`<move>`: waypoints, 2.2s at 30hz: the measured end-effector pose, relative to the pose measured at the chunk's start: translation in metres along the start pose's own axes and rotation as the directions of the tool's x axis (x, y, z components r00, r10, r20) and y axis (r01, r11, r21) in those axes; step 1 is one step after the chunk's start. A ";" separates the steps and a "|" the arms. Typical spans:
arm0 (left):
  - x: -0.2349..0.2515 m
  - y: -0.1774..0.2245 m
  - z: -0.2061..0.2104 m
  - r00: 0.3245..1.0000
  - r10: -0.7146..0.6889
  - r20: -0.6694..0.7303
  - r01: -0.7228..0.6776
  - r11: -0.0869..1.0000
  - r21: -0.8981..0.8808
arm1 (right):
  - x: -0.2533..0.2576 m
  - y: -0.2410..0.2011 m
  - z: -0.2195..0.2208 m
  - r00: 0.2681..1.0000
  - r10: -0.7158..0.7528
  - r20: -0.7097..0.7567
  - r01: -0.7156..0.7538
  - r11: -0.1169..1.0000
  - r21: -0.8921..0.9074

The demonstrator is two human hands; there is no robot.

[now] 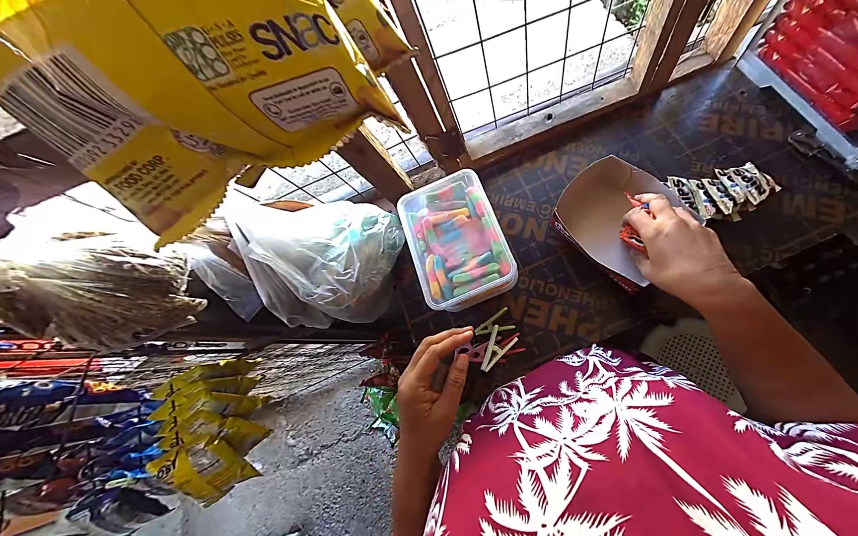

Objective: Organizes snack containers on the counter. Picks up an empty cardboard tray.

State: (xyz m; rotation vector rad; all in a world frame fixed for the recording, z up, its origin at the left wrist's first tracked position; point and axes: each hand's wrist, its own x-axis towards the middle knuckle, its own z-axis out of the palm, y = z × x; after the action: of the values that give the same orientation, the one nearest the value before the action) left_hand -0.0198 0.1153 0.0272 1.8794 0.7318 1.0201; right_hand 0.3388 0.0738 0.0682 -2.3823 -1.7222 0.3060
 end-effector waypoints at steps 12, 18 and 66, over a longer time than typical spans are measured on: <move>0.001 0.002 0.001 0.999 -0.022 0.046 0.021 1.000 0.006 | -0.007 0.071 -0.061 0.895 0.025 -0.444 0.097 0.963 0.250; 0.002 0.003 0.003 0.995 -0.014 0.096 0.012 1.000 0.022 | -0.001 0.127 -0.058 0.817 0.399 -0.417 -0.373 0.916 0.145; 0.032 0.036 0.045 0.898 -0.061 0.435 0.277 0.847 -0.454 | -0.204 -0.056 0.057 0.703 -0.237 -0.671 0.295 0.955 -0.028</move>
State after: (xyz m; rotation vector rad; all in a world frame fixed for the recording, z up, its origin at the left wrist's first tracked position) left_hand 0.0385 0.1058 0.0568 1.4560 0.3290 0.5932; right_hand 0.2100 -0.1009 0.0400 -1.7931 -1.5956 -0.4723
